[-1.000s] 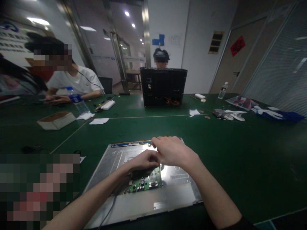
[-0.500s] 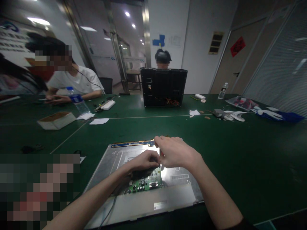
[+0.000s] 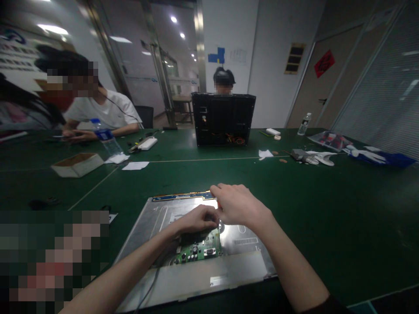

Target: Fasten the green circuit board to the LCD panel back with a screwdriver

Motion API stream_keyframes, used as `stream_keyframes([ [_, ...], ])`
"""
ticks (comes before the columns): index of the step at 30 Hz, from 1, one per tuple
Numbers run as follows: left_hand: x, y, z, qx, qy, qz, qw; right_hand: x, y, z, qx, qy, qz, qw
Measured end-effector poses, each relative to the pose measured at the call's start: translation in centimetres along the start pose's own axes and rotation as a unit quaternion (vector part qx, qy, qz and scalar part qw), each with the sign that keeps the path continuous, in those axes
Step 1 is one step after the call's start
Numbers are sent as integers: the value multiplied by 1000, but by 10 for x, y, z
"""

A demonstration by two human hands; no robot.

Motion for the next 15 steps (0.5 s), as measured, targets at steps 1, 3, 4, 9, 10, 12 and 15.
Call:
stream_keyframes([
  [1, 0, 0, 0, 0, -1, 0, 1000, 1, -1, 1, 3, -9, -7, 1000],
  [3, 1, 0, 0, 0, -1, 2, 1000, 1, -1, 2, 5, -19, -15, 1000],
  [4, 1, 0, 0, 0, -1, 3, 1000, 1, -1, 2, 5, -19, -16, 1000],
  [9, 0, 0, 0, 3, 2, 6, 1000, -1, 0, -2, -1, 3, 1, 1000],
  [10, 0, 0, 0, 4, 2, 6, 1000, -1, 0, -3, -5, 11, 9, 1000],
  [12, 0, 0, 0, 5, 3, 6, 1000, -2, 0, -3, -9, 23, 21, 999],
  [15, 0, 0, 0, 4, 0, 8, 1000, -2, 0, -2, -7, 17, 18, 1000],
])
Point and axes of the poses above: each hand's wrist, its own z-axis away from the middle knuckle, its own y-axis out of the palm, x = y × z, the point moved 6 cm from there along -z, towards the middle knuckle, and after that the axes turned 11 degrees about -x, right-handed, at the moved point
